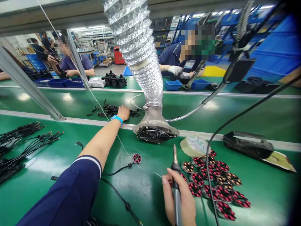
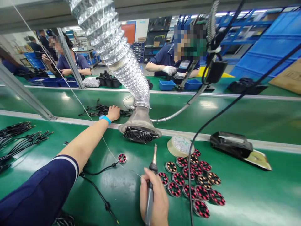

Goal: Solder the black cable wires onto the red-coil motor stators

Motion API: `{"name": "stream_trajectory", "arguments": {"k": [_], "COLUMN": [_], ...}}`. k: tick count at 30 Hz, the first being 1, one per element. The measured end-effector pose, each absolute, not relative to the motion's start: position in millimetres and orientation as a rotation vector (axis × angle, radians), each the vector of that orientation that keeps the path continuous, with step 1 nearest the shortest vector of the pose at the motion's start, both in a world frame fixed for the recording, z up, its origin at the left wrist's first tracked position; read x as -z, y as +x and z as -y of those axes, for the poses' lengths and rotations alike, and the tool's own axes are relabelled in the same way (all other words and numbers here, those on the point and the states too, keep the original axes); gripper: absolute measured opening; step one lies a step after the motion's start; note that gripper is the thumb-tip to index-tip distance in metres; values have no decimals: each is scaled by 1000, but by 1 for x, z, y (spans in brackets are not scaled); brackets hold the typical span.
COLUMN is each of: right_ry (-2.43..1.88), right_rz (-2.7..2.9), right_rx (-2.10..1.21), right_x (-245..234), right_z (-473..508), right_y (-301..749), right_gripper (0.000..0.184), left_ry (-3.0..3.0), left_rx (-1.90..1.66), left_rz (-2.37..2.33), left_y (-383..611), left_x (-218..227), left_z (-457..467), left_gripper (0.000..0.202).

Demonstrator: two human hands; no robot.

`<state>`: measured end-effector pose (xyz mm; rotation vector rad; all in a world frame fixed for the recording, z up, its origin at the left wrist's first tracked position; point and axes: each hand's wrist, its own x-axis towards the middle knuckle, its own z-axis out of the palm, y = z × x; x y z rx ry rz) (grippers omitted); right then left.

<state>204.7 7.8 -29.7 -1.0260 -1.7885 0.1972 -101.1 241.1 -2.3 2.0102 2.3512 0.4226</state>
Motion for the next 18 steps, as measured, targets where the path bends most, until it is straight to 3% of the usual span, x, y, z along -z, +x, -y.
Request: {"name": "stream_trajectory", "arguments": {"k": [4,8,12,18], "right_ry": [-988,-951,-1034,-1094], "right_rz": [1824,1806,1809,1818], "right_rx": [-225,-249,-302,-403], "right_x": [25,19,26,36], "right_z": [-9,-9,-9,-7], "right_y": [202,199,204,216], "right_gripper": [22,19,20,30], "left_ry": [1861,1561,1182,838], "left_rx": [-574,-971,-1529,-2111], "left_rz": [-2351,-2344,-2246,-2004], "left_y": [-106,-121,-158,-231], "left_x": [8,-8,-52,-134], "left_z": [-247,-242,-222,-139], "left_gripper": [36,33,23,28]}}
